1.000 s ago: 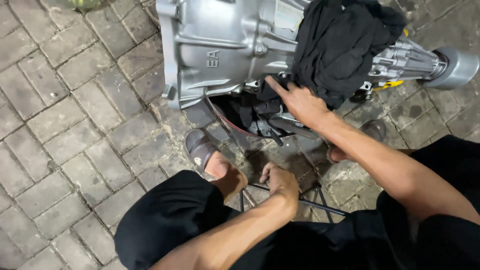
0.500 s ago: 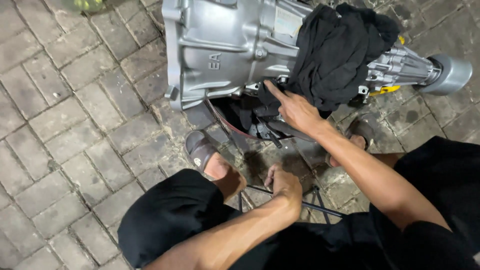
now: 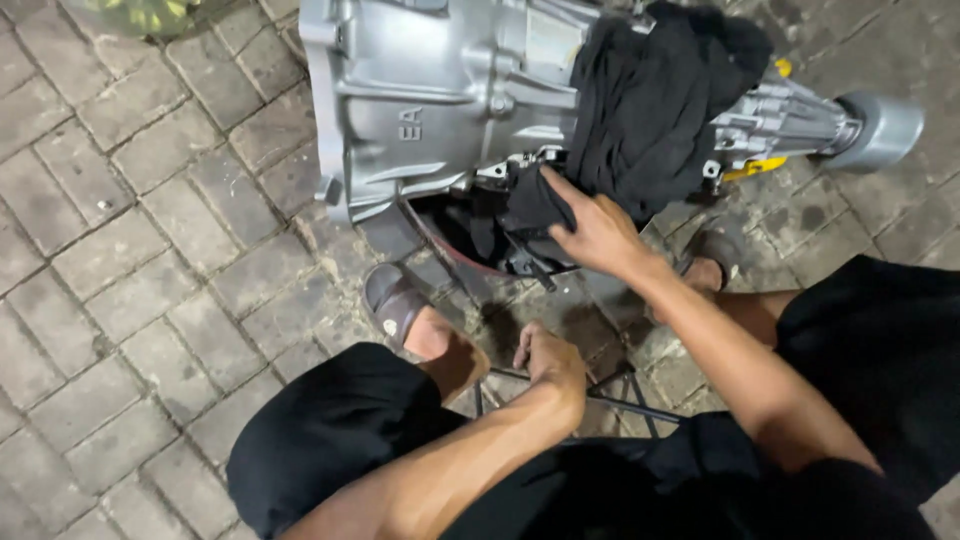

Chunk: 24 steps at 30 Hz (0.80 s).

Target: The person uses a black cloth to wipe the exterior surfaces of a silver automotive transmission. They repeatedly rub and wipe various sections of the casing and internal components while the transmission rests on a stand.

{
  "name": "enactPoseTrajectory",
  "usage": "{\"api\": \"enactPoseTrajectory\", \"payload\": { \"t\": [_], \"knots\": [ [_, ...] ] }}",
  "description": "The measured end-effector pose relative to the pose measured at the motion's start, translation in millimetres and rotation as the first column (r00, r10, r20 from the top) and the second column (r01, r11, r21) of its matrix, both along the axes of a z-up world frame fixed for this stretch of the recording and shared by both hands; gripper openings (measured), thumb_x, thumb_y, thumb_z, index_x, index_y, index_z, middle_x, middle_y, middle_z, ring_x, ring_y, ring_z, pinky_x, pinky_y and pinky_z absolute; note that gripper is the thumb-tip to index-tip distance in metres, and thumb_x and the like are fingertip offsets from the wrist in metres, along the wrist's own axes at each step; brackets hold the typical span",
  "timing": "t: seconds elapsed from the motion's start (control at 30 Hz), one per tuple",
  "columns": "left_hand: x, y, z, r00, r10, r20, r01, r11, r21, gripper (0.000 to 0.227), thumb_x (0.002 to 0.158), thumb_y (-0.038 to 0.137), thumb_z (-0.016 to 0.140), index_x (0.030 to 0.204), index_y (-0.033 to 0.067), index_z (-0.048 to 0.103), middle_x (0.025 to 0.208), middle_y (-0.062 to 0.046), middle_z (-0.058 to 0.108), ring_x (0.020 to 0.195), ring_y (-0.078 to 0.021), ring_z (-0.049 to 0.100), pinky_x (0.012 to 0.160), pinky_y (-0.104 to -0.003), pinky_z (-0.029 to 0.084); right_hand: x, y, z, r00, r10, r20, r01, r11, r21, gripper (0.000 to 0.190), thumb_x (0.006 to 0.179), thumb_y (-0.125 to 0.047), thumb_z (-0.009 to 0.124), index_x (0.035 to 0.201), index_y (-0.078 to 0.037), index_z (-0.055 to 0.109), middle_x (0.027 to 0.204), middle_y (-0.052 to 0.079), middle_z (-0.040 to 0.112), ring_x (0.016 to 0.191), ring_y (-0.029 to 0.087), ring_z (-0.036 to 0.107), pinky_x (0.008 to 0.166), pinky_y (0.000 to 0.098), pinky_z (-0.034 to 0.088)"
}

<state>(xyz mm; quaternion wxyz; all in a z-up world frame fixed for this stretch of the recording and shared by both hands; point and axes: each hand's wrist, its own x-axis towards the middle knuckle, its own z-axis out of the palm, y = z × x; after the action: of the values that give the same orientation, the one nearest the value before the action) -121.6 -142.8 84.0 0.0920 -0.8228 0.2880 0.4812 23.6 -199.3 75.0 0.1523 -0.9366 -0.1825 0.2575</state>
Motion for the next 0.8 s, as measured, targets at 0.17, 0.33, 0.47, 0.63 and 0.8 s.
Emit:
{"api": "enactPoseTrajectory", "payload": {
  "t": [0.17,0.33,0.47,0.63,0.8],
  "knots": [
    [2,-2,-1,1.0,0.026,0.009,-0.025,0.998,-0.051,0.028,0.098,0.008,0.049,0.103,0.0028,0.076,0.09,-0.017,0.076,0.072,-0.0447,0.066,0.053,-0.051,0.039,-2,6,-2,1.0,-0.019,-0.017,0.019,0.999,0.027,0.081,0.09,-0.028,0.06,0.164,-0.031,0.029,0.103,0.032,0.073,0.102,0.052,0.068,0.088,0.0631,0.053],
    [9,5,27,0.999,0.05,-0.012,-0.05,0.998,-0.049,0.029,0.097,0.007,0.049,0.109,0.0041,0.075,0.099,-0.015,0.077,0.074,-0.0432,0.065,0.06,-0.053,0.038,16,25,-24,0.992,0.071,0.102,-0.06,0.993,-0.106,0.07,0.093,-0.03,0.054,0.161,-0.032,0.036,0.098,0.027,0.076,0.098,0.048,0.072,0.088,0.059,0.056],
    [-2,-6,-15,1.0,0.013,0.013,-0.013,1.0,0.006,0.027,0.096,0.008,0.05,0.109,0.0079,0.075,0.098,-0.013,0.076,0.072,-0.0414,0.064,0.065,-0.049,0.034,6,41,-14,0.987,0.15,0.053,-0.132,0.96,-0.248,0.079,0.096,-0.026,0.056,0.166,-0.021,0.02,0.1,0.028,0.076,0.101,0.047,0.073,0.091,0.0578,0.056],
    [-3,-6,-15,0.998,0.056,-0.006,-0.056,0.998,-0.009,0.027,0.095,0.008,0.051,0.108,0.0049,0.074,0.098,-0.014,0.074,0.072,-0.0405,0.063,0.064,-0.05,0.035,7,52,-23,0.997,0.067,-0.027,-0.071,0.978,-0.196,0.089,0.093,-0.029,0.059,0.166,-0.007,0.012,0.106,0.031,0.074,0.103,0.049,0.072,0.09,0.0619,0.053],
    [1,-3,8,0.998,0.031,-0.046,-0.03,0.999,0.031,0.025,0.097,0.007,0.048,0.104,0.0104,0.072,0.094,-0.008,0.07,0.075,-0.0337,0.061,0.07,-0.046,0.033,-4,41,-50,0.968,-0.184,-0.169,0.222,0.943,0.247,0.093,0.088,-0.016,0.061,0.166,-0.027,0.01,0.125,0.021,0.068,0.099,0.039,0.067,0.089,0.0475,0.05]
  ]
}}
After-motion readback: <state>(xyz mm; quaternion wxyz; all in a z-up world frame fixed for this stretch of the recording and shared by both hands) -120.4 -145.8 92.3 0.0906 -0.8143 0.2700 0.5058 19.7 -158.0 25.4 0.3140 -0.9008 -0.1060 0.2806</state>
